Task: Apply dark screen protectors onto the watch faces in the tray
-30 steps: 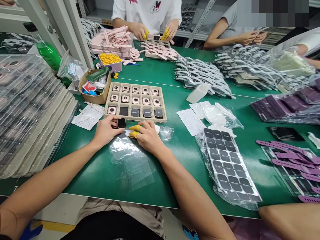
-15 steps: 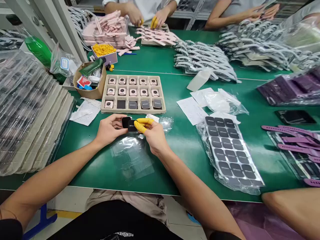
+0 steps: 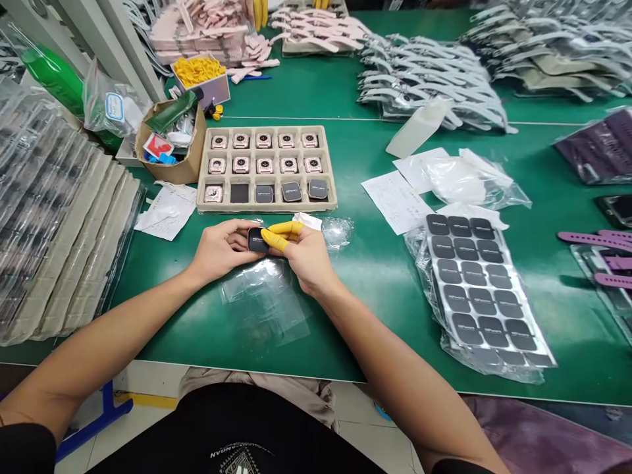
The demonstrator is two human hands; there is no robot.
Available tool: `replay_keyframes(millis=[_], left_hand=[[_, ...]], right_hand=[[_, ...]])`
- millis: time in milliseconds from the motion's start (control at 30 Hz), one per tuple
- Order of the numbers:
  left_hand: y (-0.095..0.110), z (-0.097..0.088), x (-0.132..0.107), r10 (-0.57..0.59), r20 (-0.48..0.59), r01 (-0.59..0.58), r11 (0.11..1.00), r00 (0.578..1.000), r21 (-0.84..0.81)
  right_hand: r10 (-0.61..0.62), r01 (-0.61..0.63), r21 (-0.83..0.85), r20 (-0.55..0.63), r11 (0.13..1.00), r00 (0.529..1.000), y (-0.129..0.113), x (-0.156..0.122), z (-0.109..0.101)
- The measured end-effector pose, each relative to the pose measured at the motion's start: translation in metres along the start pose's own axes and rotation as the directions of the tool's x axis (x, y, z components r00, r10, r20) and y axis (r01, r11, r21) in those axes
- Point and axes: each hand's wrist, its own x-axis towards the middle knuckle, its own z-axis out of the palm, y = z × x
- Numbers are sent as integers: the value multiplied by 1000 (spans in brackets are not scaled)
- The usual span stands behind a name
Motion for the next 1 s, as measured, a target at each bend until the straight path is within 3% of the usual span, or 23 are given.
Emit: replay_keyframes(millis=[1000], left_hand=[[-2, 0, 0, 81, 13, -82, 991, 997, 102]], right_hand=[[-30, 28, -53, -24, 998, 999, 6, 3, 2]])
